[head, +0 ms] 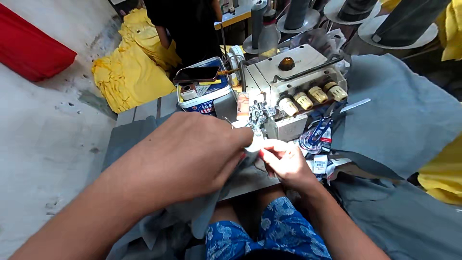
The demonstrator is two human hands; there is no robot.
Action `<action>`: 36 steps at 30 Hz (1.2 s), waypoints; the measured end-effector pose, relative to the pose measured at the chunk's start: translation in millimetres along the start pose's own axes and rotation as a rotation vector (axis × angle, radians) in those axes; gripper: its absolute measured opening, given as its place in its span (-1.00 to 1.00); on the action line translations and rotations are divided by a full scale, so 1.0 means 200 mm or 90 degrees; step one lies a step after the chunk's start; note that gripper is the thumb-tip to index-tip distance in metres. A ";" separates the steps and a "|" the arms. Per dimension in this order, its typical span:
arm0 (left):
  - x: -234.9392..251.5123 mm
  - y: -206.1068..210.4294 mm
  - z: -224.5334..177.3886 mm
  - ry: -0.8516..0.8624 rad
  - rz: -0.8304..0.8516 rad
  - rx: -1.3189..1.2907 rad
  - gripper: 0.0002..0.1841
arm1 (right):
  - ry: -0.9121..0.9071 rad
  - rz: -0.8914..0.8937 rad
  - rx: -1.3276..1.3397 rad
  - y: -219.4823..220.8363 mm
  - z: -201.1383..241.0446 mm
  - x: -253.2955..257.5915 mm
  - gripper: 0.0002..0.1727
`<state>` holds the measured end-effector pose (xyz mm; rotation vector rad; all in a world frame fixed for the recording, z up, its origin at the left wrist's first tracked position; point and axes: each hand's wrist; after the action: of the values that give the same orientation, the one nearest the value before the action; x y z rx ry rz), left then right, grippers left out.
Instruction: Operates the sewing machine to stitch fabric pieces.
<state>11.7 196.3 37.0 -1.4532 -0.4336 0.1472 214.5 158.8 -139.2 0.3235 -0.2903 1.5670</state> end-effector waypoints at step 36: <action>0.09 0.24 0.12 -0.072 0.121 -0.031 -0.64 | 0.044 0.008 -0.002 -0.04 -0.08 -0.11 -0.84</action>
<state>26.1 231.2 -4.6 -1.5383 -0.3926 0.3755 222.6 144.5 -161.9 0.2646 -0.2419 1.5869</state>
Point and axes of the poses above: each hand's wrist, its own x-axis towards the middle knuckle, its own y-axis out of the palm, z = x × y, and after that the axes turned 2 degrees about -x, right-handed
